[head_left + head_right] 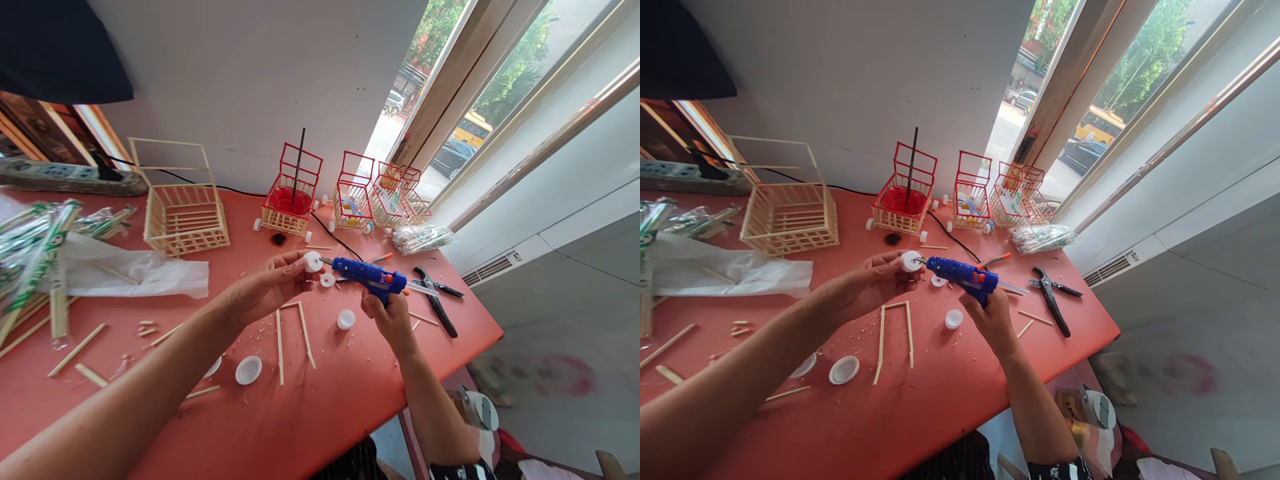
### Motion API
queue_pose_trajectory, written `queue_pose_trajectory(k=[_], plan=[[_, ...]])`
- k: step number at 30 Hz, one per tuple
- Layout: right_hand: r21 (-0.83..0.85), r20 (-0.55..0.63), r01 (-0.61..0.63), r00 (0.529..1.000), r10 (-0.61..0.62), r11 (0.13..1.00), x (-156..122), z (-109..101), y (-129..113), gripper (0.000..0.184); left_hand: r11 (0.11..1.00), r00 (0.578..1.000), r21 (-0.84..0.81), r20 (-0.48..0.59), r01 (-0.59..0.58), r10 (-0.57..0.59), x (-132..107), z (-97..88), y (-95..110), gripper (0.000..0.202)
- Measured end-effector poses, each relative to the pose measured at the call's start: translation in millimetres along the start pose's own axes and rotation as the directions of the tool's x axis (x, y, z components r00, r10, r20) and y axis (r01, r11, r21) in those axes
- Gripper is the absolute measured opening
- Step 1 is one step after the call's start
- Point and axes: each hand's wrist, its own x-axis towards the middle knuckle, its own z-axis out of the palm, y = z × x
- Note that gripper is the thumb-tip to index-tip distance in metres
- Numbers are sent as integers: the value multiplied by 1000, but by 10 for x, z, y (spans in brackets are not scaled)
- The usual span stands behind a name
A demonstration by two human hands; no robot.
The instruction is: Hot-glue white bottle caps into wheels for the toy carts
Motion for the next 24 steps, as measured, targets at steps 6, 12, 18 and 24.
queue_pose_trajectory(k=[6, 12, 18, 24], plan=[[92, -51, -8, 999, 13, 996, -4, 27, -69, 57, 999, 997, 35, -71, 16, -13, 2, 3, 29, 38], [248, -74, 28, 997, -10, 968, 3, 52, -171, 56, 996, 994, 85, -111, -1, 11, -1, 26, 40, 37], [286, -48, -7, 999, 21, 958, 9, 48, -180, 56, 991, 985, 133, -167, -5, 28, -2, 16, 77, 40], [371, 13, -25, 1000, 22, 928, 18, 60, -178, 55, 977, 987, 214, -162, 17, 18, 12, 6, 88, 44]])
